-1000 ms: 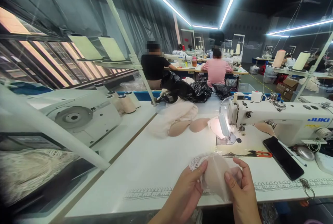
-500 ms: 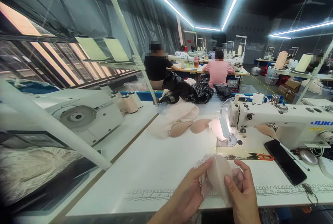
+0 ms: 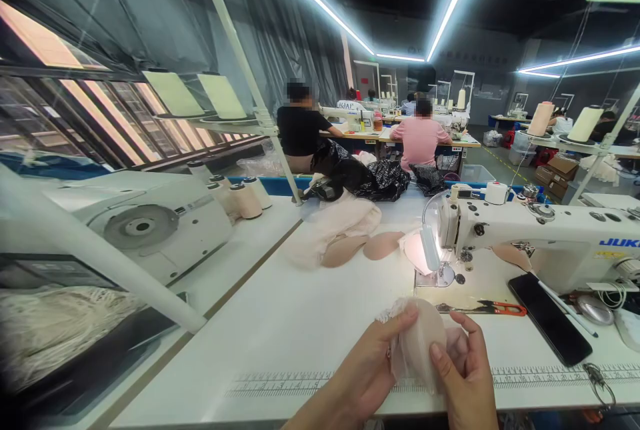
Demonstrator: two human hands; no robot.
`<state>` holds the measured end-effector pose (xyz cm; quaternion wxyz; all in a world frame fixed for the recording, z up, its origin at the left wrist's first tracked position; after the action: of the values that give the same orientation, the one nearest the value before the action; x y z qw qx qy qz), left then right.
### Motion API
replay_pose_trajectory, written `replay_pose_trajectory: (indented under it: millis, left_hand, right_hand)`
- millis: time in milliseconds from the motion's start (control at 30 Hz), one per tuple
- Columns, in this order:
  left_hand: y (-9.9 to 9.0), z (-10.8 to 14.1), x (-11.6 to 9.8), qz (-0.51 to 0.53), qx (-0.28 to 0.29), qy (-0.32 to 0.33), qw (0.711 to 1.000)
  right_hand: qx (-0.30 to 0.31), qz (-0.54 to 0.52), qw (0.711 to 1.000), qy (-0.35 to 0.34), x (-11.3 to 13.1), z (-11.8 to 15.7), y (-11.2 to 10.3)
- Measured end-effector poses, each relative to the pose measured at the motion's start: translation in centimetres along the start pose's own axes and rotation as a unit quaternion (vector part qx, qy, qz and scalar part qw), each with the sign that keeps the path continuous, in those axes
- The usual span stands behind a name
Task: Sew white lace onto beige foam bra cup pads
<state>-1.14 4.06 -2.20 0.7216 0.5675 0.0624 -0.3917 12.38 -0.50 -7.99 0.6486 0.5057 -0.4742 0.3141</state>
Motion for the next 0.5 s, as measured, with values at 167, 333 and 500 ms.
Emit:
replay_pose_trajectory:
  millis: [167,333,500]
  left_hand:
    - [-0.1,-0.6,-0.7,-0.01,0.004,-0.014,1.0]
    - [0.2,-0.8,-1.9,-0.057,0.063,-0.018,0.996]
    - [0.4,-1.5,-2.4,-0.079,0.079,-0.031,0.993]
  right_hand:
    - [0.095,0.037,0.995,0.016,0.0,0.1,-0.1]
    - [0.113,0.032,0.993,0.009,-0.3,0.3,0.1]
    - [0.107,0.029,0.994,0.019,-0.9,0.1,0.3]
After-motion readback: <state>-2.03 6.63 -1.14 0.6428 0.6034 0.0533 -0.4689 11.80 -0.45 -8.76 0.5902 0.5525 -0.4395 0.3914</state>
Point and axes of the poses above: each hand's wrist, its own z-axis away from the middle knuckle, its own y-axis out of the palm, x = y × z, the point moved 1 cm from there along -z, towards the middle knuckle, and after that the axes turned 5 degrees about z, right-handed, at the moved point
